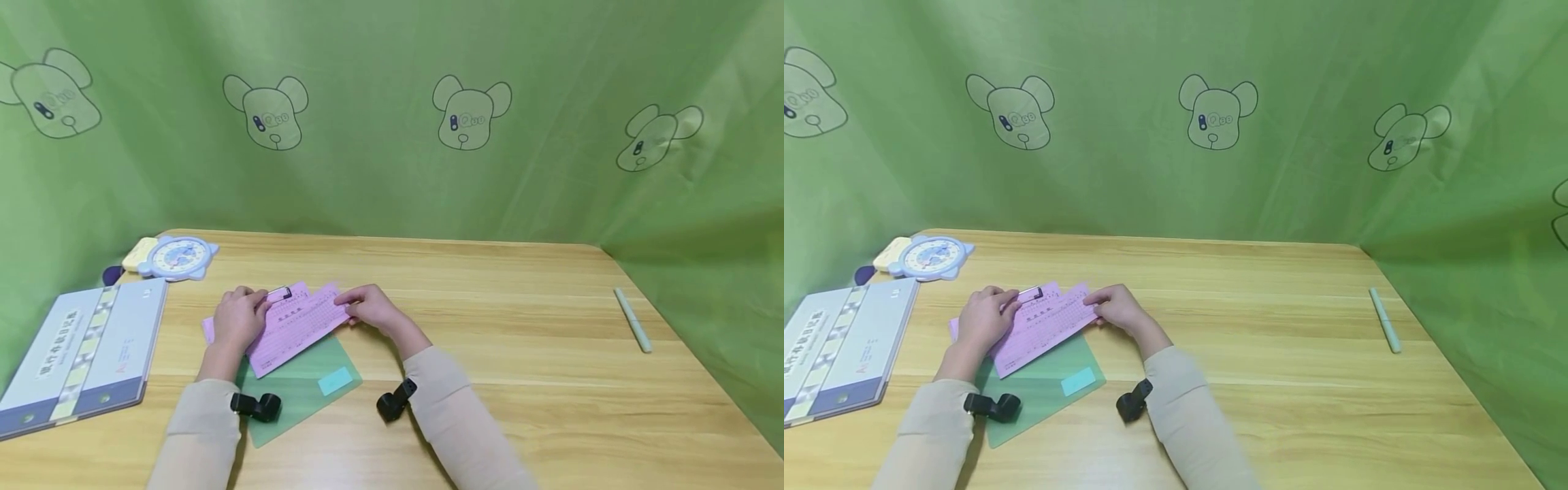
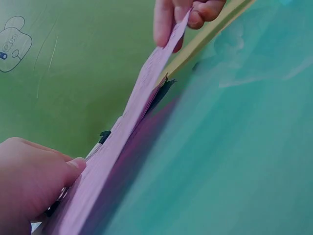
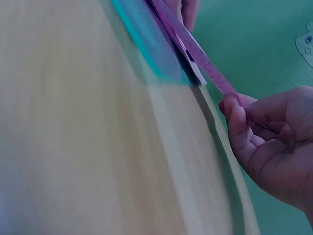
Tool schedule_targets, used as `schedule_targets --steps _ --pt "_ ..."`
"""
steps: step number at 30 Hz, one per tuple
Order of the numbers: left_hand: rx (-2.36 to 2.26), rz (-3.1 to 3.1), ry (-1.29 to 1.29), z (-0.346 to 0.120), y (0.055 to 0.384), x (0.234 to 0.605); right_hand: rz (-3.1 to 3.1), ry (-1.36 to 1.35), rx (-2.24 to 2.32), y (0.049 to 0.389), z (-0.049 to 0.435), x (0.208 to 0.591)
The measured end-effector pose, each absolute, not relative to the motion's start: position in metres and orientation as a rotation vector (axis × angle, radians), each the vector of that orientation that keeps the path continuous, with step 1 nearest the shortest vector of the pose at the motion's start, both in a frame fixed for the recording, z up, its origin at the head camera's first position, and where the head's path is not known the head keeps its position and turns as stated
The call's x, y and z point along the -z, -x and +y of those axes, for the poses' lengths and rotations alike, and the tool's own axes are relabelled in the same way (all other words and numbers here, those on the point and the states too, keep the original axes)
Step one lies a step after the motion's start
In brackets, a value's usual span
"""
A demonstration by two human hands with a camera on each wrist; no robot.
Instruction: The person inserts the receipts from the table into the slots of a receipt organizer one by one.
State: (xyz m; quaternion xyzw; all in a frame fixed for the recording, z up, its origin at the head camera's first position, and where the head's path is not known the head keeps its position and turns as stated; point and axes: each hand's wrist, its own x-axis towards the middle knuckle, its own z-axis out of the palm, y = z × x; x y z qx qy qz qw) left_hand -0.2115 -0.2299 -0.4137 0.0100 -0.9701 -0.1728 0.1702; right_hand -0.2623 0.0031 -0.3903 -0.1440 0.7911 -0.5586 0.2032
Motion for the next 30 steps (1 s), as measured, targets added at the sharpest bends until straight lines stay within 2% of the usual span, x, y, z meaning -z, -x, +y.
schedule_targets --steps 30 --pt "0.392 -2.765 0.038 -0.23 0.213 0.415 2.132 0.295 1.615 0.257 -0.042 0.398"
